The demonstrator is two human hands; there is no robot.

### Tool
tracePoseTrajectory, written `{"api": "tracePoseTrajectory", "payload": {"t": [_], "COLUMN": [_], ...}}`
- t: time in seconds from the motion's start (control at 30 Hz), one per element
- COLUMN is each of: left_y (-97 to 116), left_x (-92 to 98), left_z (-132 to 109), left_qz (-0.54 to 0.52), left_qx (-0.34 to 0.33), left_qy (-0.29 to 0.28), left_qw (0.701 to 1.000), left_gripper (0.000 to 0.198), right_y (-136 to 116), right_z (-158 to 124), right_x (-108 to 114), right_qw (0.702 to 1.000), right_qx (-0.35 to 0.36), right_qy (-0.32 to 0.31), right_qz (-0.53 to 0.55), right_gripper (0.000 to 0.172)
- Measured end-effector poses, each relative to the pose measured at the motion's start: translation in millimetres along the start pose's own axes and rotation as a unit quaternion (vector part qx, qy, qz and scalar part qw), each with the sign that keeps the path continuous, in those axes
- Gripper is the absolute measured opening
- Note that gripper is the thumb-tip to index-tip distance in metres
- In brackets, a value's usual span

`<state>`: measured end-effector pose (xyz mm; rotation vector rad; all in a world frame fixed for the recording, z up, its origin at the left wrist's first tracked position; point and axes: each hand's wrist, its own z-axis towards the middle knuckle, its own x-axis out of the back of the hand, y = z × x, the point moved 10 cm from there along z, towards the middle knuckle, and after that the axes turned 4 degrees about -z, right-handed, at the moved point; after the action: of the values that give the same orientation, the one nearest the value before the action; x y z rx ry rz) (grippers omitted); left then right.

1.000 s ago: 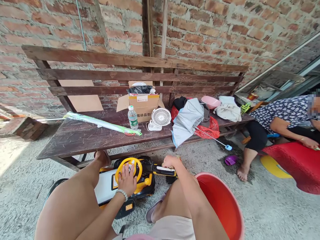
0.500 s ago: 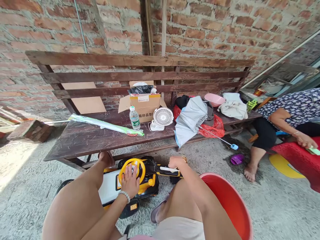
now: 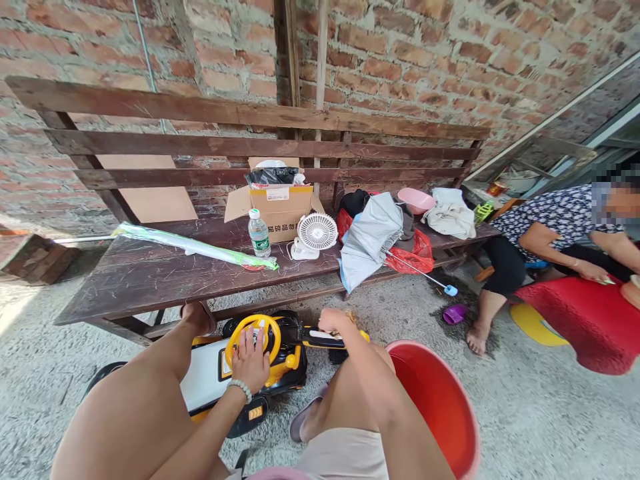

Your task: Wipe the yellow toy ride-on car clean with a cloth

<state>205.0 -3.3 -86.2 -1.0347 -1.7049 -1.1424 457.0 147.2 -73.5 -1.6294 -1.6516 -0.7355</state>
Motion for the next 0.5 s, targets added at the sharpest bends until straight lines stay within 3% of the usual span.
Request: {"api": "tracePoseTrajectory", "payload": {"t": [0.1,0.33,0.5], "left_y": [0.5,2.3,0.5], "left_x": [0.4,1.0,-0.7], "left_z": [-0.4,-1.0,-0.8], "left_qz": [0.015,0.032,0.034], "left_qx": [0.000,-0.007,-0.006], "left_qy": [-0.009,-0.009,-0.002], "left_qw": [1.000,0.999,0.999], "left_gripper": [0.074,0.072,0.072], "right_y": [-17.0,17.0,14.0], "right_z": [3.7,3.7,9.1], "right_x": [-5.2,-14.4,-17.8], "right_qw": [0.999,0.997,0.996], "right_qx": [0.036,0.021,-0.016], "right_qy": [-0.007,-0.026,-0.032], "right_qz": [0.023,0.076,0.081], "right_gripper": [0.013,0.019,0.020]}}
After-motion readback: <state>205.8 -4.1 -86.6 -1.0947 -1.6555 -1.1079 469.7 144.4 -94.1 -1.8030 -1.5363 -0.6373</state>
